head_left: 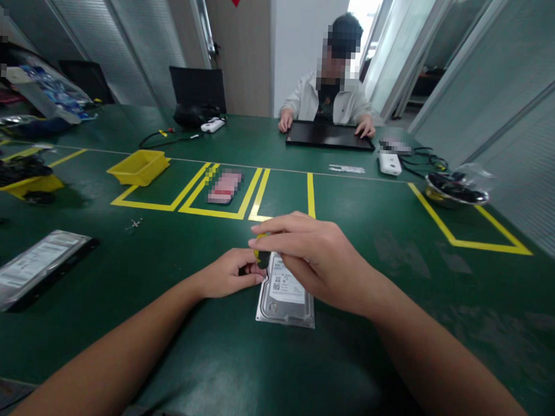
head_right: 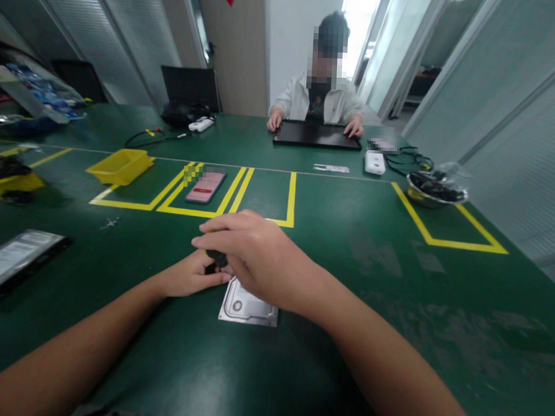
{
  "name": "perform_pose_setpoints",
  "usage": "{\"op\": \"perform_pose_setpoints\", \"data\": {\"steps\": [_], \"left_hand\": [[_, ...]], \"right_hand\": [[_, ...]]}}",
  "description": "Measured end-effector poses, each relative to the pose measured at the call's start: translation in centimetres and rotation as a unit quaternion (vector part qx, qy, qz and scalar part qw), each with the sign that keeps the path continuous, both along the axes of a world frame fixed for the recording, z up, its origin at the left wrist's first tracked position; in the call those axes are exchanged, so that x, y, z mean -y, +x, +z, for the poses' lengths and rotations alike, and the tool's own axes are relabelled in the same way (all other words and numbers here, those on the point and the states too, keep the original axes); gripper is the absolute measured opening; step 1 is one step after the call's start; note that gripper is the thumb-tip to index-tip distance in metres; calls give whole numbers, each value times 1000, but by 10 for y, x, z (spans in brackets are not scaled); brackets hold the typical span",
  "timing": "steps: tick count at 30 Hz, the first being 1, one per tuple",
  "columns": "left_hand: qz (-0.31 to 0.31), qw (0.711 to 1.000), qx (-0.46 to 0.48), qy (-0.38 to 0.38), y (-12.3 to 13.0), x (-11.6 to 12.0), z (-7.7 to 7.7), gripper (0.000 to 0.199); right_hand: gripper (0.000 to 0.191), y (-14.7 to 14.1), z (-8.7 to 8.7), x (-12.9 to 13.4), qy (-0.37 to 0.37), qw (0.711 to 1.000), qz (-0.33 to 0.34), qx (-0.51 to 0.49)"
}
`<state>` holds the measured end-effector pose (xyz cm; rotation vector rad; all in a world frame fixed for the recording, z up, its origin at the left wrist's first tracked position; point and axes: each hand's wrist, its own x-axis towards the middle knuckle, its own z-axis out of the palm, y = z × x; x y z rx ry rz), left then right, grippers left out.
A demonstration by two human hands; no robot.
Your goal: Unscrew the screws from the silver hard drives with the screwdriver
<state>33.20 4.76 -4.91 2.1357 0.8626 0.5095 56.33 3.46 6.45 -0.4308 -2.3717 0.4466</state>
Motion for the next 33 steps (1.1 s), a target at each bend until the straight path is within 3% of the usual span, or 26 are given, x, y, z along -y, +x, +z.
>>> {"op": "perform_pose_setpoints", "data": {"steps": [11,23,33], "left_hand": [[10,1000,10,-3,0,0,-1,23],[7,1000,-19,13,0,-1,2,23],[14,1000,-15,20,-1,-2,-2,25]], "right_hand": [[32,-2,0,1,12,999,-39,13],[18,-3,4,4,14,997,-73,36],[22,-7,-5,2,58,993,-103,20]]}}
